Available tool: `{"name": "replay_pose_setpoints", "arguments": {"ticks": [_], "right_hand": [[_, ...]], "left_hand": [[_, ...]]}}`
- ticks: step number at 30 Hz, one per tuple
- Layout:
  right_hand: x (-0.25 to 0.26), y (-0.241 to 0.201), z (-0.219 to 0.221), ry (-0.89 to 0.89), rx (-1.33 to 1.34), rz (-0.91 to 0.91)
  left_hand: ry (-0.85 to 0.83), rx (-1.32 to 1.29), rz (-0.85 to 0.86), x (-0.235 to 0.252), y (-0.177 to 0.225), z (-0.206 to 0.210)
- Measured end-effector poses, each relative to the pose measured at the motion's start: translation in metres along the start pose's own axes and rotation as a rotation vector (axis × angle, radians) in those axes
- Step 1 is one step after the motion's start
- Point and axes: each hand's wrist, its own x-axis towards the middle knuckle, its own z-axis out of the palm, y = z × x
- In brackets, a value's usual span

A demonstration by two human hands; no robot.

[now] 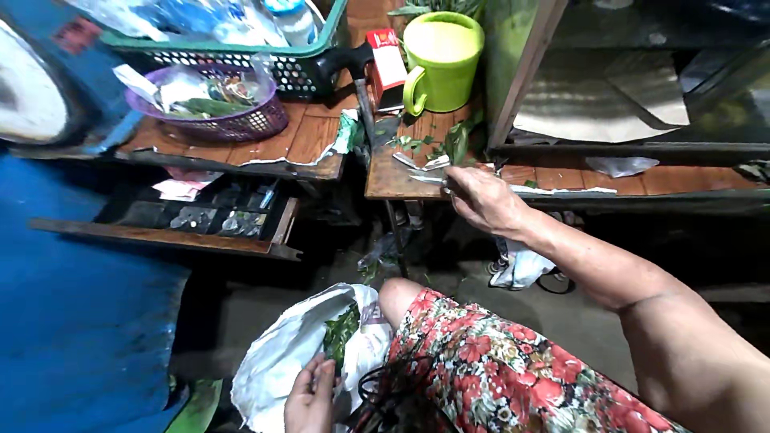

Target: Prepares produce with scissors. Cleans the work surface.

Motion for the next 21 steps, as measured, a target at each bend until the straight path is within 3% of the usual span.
{"name": "replay_pose_setpoints", "arguments": {"ticks": [4,9,13,21], "right_hand": [[-0.020,0.007,-0.011,0.013,-0.103,-0.027],[-0.046,0.016,-0.016,0.025,-0.196,0.038],[-0.061,0.019,-0.014,0.072,-0.175,0.062],[-0.073,0.030,-0.012,0.193,0.021,0.028]], "left_hand": [[-0.121,0.158,0.131,0.022,0.047,0.008],[-0.241,0.397,0.483,0.051,0.138,0.035],[-0.236,0.412,0.742,0.067,0.204,0.074],[-0.285,0.306,0.833,0.106,0.294,0.163]]}}
